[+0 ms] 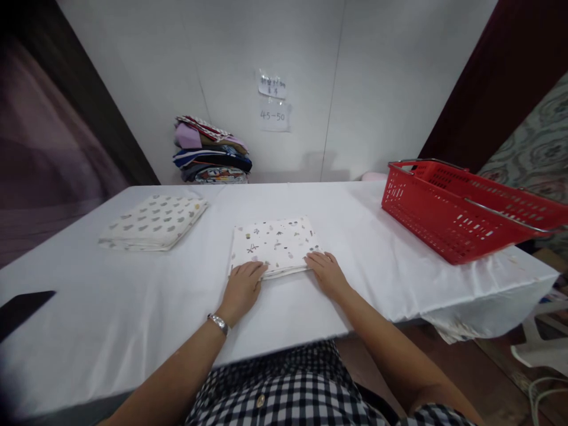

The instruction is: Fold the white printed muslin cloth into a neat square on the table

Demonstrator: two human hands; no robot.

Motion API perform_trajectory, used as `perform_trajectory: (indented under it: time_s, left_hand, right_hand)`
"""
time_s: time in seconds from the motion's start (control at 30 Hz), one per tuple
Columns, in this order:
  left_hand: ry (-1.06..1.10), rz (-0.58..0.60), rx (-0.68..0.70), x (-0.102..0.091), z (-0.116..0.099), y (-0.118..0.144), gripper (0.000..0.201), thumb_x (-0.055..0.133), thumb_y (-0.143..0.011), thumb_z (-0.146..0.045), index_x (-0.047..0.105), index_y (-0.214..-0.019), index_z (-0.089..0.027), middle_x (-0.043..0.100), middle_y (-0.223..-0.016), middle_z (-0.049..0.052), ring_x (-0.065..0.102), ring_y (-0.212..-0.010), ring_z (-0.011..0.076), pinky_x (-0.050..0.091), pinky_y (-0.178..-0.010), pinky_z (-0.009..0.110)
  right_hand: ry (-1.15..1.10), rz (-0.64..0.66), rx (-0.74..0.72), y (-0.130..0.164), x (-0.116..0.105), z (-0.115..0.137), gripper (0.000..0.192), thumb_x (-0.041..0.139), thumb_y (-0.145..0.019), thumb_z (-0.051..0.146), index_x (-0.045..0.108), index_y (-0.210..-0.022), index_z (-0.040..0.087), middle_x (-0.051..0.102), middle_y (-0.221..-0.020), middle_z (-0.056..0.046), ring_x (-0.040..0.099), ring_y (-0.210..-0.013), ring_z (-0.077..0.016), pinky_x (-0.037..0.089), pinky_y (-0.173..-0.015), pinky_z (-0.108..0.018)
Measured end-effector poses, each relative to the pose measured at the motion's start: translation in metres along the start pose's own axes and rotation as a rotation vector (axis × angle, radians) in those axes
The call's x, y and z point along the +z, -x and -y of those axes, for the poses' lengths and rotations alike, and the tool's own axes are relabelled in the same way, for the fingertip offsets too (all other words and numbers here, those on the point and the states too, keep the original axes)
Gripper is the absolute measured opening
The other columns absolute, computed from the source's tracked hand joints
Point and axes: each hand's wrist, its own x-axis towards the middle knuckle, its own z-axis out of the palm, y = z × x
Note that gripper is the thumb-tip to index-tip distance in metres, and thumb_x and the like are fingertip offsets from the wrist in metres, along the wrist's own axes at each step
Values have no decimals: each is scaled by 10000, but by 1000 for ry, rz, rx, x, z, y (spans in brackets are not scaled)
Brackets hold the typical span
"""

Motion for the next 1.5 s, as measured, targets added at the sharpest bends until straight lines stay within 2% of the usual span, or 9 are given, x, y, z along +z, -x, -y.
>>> perform_trajectory:
  time_s: [0.27,0.4,0.53,0.73,0.93,1.07,1.23,1.5]
  left_hand:
    - [-113,12,-65,-4,-4,2,522,442,-717,-4,547,-1189,-201,554,-1232,79,458,-1152,229,340,-952,391]
    - [-179,58,-71,-6,-7,-1,514,410,-756,-5,530,-1205,-225,545,-1227,75,463,-1133,218,360,-902,377]
    - [-243,117,-36,-9,-6,-6,491,375,-792,-9,497,-1223,-212,531,-1208,87,469,-1085,224,371,-838,369]
    - [-310,237,-1,-16,-7,-17,491,344,-801,8,450,-1235,-197,535,-1122,93,472,-1025,226,379,-769,354]
    - [-334,295,-23,-17,-8,-22,550,326,-794,22,393,-1290,-207,520,-1178,105,451,-1058,234,379,-792,373]
    - [-307,286,-25,-16,-4,-21,589,336,-777,31,373,-1317,-200,523,-1191,99,456,-1066,231,375,-800,360]
    - [-266,211,-41,-12,2,-16,606,348,-769,23,366,-1341,-176,530,-1210,102,463,-1070,224,374,-809,353]
    - [-284,126,-16,-5,7,-11,544,343,-804,-15,416,-1323,-161,549,-1201,104,478,-1049,227,374,-834,352]
  right_hand:
    - [123,111,-50,-4,-8,-6,509,344,-862,48,454,-1326,230,487,-1354,-71,420,-1252,-202,326,-1001,-425]
    - [182,176,-77,-12,-12,-9,548,363,-837,20,437,-1338,230,458,-1378,-71,411,-1257,-204,347,-972,-394]
    - [231,214,-111,-20,-16,-9,502,367,-851,33,466,-1311,207,466,-1370,-82,425,-1241,-224,370,-936,-386]
    - [234,207,-128,-27,-18,-12,451,376,-855,37,511,-1257,191,525,-1304,-105,494,-1162,-219,399,-886,-367]
    - [222,167,-113,-32,-20,-22,439,391,-832,36,545,-1215,181,583,-1226,-97,534,-1094,-203,408,-885,-359]
    - [233,144,-114,-42,-29,-26,480,425,-779,12,553,-1207,187,596,-1207,-87,539,-1085,-204,410,-887,-350]
    - [235,131,-125,-51,-37,-27,459,420,-792,30,560,-1201,184,598,-1203,-94,540,-1089,-218,415,-886,-360]
    - [201,198,-132,-29,-19,-29,483,411,-794,28,527,-1232,198,554,-1257,-98,494,-1143,-215,399,-904,-368]
